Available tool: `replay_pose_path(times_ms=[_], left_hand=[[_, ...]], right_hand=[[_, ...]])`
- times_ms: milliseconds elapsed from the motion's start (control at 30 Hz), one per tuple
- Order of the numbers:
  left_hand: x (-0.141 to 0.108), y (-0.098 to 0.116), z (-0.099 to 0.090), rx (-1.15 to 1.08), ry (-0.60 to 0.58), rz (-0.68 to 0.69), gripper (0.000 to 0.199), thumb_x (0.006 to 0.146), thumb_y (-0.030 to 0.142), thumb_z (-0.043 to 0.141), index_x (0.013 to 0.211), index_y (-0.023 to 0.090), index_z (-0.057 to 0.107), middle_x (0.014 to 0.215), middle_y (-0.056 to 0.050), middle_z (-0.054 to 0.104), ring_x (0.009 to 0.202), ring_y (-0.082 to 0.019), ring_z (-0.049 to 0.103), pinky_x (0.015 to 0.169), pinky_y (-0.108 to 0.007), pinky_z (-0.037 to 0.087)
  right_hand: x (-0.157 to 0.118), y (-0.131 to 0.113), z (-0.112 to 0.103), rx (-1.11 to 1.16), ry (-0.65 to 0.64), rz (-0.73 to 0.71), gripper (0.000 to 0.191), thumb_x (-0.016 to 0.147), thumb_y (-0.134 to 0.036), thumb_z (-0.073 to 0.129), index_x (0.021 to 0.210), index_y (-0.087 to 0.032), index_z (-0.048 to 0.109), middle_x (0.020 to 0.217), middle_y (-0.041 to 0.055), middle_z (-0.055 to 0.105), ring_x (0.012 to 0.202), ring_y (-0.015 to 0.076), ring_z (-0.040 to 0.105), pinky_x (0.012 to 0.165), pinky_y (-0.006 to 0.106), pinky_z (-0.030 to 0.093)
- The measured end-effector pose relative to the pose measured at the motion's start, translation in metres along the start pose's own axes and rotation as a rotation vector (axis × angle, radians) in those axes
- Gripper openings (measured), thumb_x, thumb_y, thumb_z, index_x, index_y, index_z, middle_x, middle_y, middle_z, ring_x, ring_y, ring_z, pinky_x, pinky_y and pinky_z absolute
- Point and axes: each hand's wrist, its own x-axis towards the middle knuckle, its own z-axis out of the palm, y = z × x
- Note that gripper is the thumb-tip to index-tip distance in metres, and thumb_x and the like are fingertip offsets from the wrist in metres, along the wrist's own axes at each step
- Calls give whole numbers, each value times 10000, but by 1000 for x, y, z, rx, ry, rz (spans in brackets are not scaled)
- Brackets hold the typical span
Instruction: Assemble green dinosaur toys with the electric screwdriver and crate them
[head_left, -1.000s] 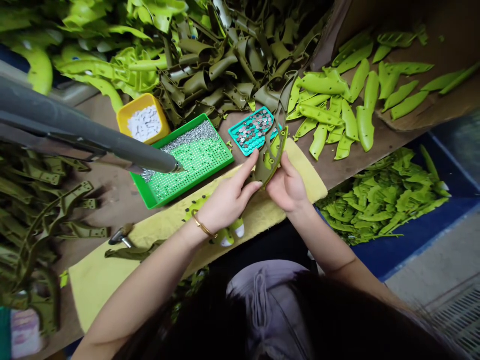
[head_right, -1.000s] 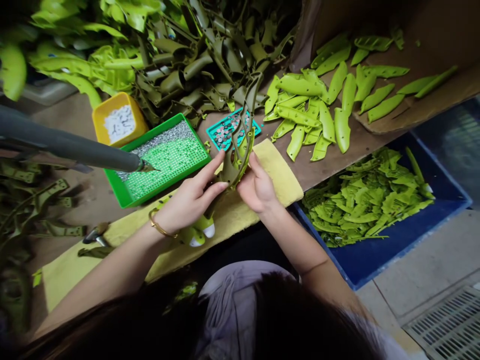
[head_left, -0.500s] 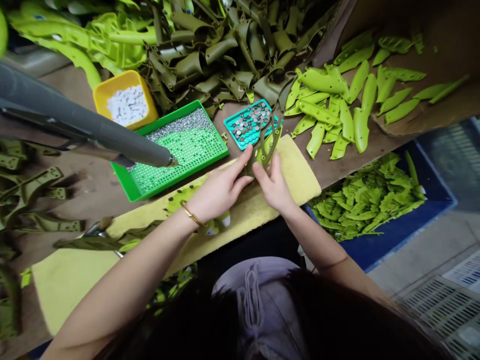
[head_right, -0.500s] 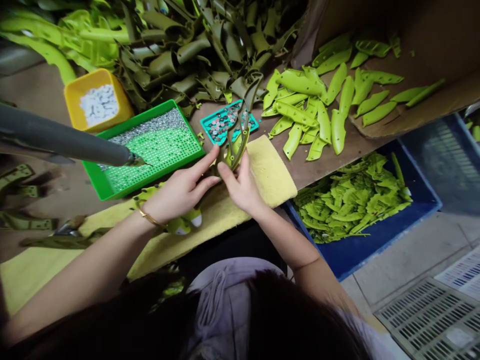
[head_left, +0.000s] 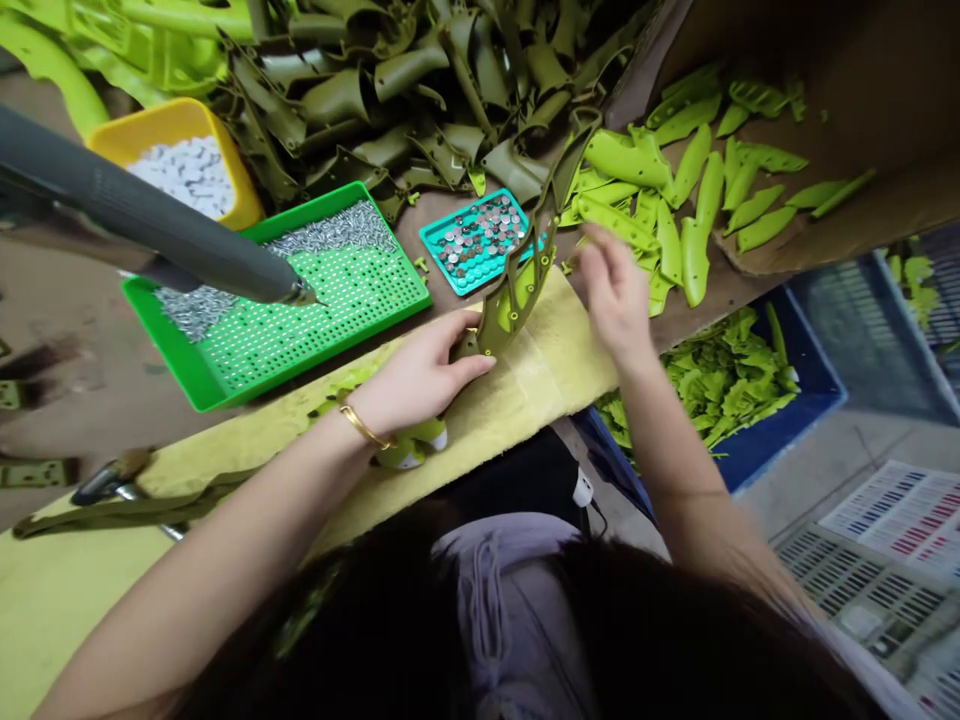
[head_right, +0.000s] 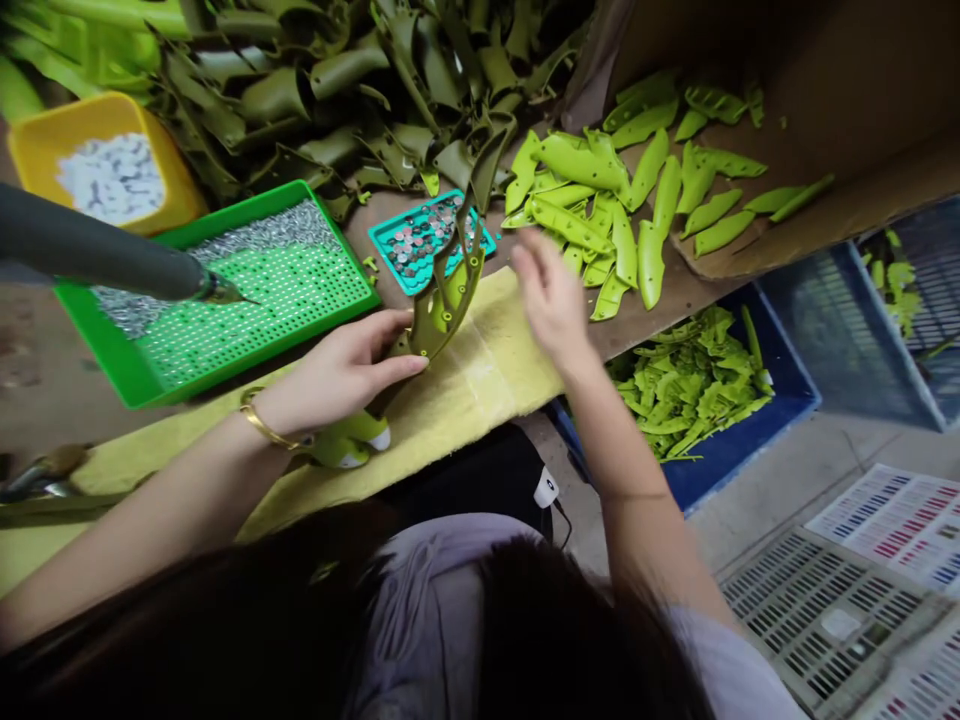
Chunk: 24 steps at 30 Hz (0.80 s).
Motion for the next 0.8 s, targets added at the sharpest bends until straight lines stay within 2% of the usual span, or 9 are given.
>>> replay_pose_path(times_ms=[67,133,200,267,333,433,533,667,800], left_hand=[[3,-3,1,-31,-34,-43,521,781,403,586,1230,139,565,1260,-109,633,1145,-277,597,1047,-435,432],[0,-7,0,-22,-84,-92,520,763,441,593,1198,155,579,1230,-103,646,1118,-288,606,1023,-444,443],[-5,-13,-3,-16,-115,-138,517,750,467,601,1173,170,590,1213,-94,653,1098,-290,612,1006,-440,450],[-10,-19,-5,-30,-126,-182,512,739,473,609,1151,170,599,1186,-91,661,1074,-288,618,985,-431,460],[-12,-24,-7,-80,-132,-228,498,718,471,629,1109,163,616,1116,-85,680,1027,-281,632,944,-415,477],[-10,-27,-7,-217,-154,-283,463,673,453,689,1041,174,645,1041,-53,693,982,-253,640,892,-369,491],[-7,-28,-5,-353,-102,-362,427,687,492,708,976,181,669,991,-41,700,933,-230,643,840,-344,501],[-7,-30,-1,-515,-7,-411,434,732,577,685,913,183,695,903,-60,715,843,-213,653,778,-348,523],[-8,-29,-2,-425,-33,-348,427,757,583,666,899,183,708,861,-57,710,801,-199,648,728,-330,516]], right_hand=[[34,28,-27,-351,79,-40,457,925,-461,440,1287,-204,549,1365,143,566,1336,289,466,1108,527,385],[57,44,-49,-487,85,-57,438,943,-388,394,1282,-166,560,1341,157,589,1308,290,490,1119,547,361],[63,45,-62,-451,182,-136,459,969,-331,305,1349,-162,498,1401,150,546,1331,250,470,1148,513,339],[53,33,-64,-325,273,-237,486,979,-335,281,1434,-187,370,1507,133,431,1402,205,392,1176,460,320],[33,14,-57,-213,162,-278,505,970,-408,347,1434,-208,333,1501,136,427,1387,209,416,1144,449,370],[1,-14,-38,-193,-236,-328,532,900,-550,487,1313,-214,473,1286,121,598,1161,247,585,980,450,489],[-16,-29,-18,-266,-500,-516,508,865,-593,532,1218,-231,580,1173,102,640,1059,257,593,902,432,486],[-13,-30,2,-332,-610,-786,406,901,-504,522,1237,-290,599,1247,79,600,1168,283,494,1001,489,377],[-5,-28,16,-332,-644,-824,374,900,-433,549,1254,-325,600,1275,73,578,1188,295,450,1002,514,334]])
